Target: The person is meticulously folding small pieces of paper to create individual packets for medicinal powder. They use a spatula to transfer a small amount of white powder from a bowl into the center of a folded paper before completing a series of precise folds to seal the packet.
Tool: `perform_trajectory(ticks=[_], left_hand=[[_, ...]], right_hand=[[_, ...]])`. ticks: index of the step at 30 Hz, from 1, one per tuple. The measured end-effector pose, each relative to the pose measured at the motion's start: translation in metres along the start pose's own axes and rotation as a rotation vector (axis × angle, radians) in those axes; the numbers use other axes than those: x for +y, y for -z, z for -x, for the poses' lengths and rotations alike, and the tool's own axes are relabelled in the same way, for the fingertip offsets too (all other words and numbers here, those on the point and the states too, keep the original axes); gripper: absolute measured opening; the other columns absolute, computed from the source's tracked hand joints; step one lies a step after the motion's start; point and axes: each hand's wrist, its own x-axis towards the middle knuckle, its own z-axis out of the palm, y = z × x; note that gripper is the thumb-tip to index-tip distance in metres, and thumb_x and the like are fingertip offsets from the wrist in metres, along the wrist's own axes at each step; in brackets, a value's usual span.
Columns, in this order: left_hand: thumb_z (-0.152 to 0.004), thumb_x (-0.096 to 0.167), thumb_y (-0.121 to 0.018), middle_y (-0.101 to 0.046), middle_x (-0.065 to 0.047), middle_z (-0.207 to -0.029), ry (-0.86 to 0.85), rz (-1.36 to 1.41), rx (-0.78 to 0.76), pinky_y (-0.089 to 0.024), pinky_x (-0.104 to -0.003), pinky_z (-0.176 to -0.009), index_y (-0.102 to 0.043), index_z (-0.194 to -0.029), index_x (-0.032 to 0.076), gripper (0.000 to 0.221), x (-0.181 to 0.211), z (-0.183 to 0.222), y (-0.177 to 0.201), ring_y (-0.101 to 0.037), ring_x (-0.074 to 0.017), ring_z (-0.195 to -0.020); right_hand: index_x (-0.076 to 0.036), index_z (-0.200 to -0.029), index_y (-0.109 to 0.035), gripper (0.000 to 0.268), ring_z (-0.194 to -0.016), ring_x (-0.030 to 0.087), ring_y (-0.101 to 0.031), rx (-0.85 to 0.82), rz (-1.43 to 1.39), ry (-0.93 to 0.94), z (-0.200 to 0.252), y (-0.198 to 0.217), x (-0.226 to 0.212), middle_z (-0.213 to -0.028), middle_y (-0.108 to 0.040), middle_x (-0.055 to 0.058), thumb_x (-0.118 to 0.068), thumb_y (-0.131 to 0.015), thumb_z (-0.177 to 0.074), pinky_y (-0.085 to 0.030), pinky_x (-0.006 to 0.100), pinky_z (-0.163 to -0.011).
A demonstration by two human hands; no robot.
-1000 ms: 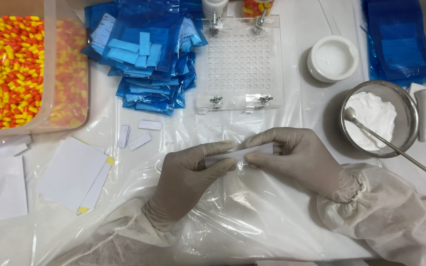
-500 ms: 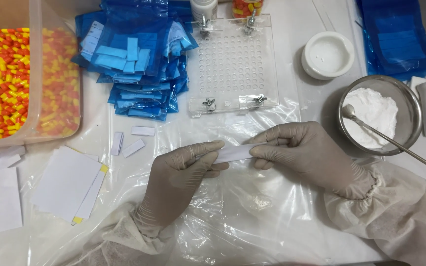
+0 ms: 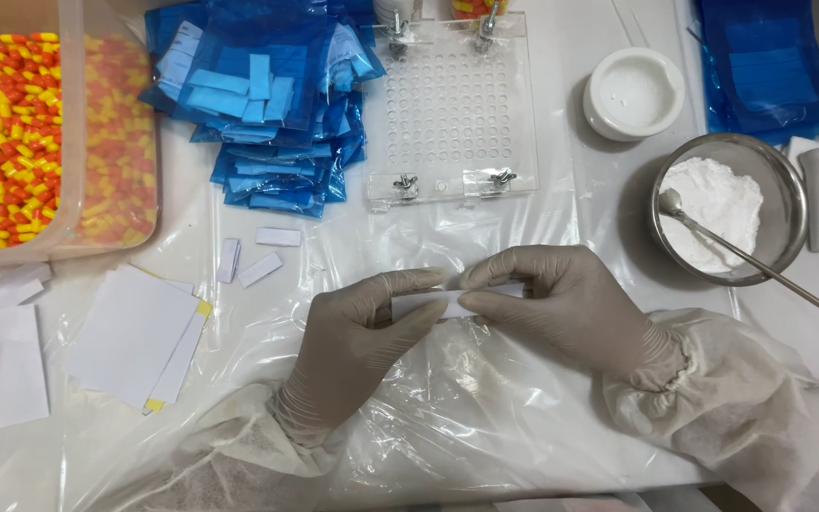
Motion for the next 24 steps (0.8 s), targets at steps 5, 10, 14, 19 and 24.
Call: perform_trajectory(ticks=[5,10,14,19,24], left_hand=[[-0.086,0.010,-0.075,-0.081,-0.017,-0.093,0.023,0.089,0.002,-0.069,-0.024,-0.079,-0.075,-0.106,-0.003,0.025,-0.004,0.004,-0.003,-0.080,-0.0190,-0.083],[-0.086,0.012,-0.075,-0.082,-0.015,-0.091,0.047,0.086,-0.003,-0.069,-0.025,-0.079,-0.077,-0.102,-0.001,0.022,-0.003,0.003,-0.003,-0.082,-0.0191,-0.084],[-0.087,0.008,-0.073,-0.082,-0.017,-0.102,0.106,0.174,0.016,-0.070,-0.029,-0.082,-0.077,-0.107,0.001,0.022,-0.007,0.002,-0.003,-0.083,-0.0239,-0.089],[-0.087,0.010,-0.074,-0.083,-0.015,-0.093,0.061,0.070,0.014,-0.069,-0.025,-0.073,-0.079,-0.105,0.004,0.020,-0.009,0.003,-0.002,-0.084,-0.0203,-0.082],[-0.084,0.008,-0.076,-0.084,-0.014,-0.091,0.130,0.109,0.066,-0.070,-0.027,-0.074,-0.081,-0.099,0.006,0.016,-0.009,0.003,-0.003,-0.084,-0.0208,-0.079]], right_hand=[[0.000,-0.096,-0.080,0.017,-0.086,0.017,-0.079,0.006,0.029,0.022,0.004,-0.001,0.002,-0.097,-0.084,0.014,-0.006,-0.079,-0.080,-0.066,0.025,-0.079],[0.000,-0.099,-0.080,0.020,-0.089,0.017,-0.080,-0.021,0.035,0.077,0.006,0.000,0.006,-0.099,-0.083,0.013,-0.004,-0.079,-0.080,-0.067,0.024,-0.083],[-0.001,-0.100,-0.079,0.017,-0.091,0.017,-0.078,-0.020,0.083,0.181,0.004,0.003,0.007,-0.101,-0.082,0.013,-0.004,-0.076,-0.084,-0.066,0.025,-0.084],[-0.002,-0.102,-0.077,0.016,-0.097,0.021,-0.078,-0.060,0.021,0.276,0.005,0.002,0.011,-0.107,-0.080,0.016,0.000,-0.073,-0.087,-0.067,0.027,-0.087],[-0.004,-0.100,-0.078,0.015,-0.100,0.022,-0.079,-0.035,0.017,0.276,0.006,0.000,0.010,-0.108,-0.080,0.016,0.001,-0.073,-0.086,-0.068,0.028,-0.090]])
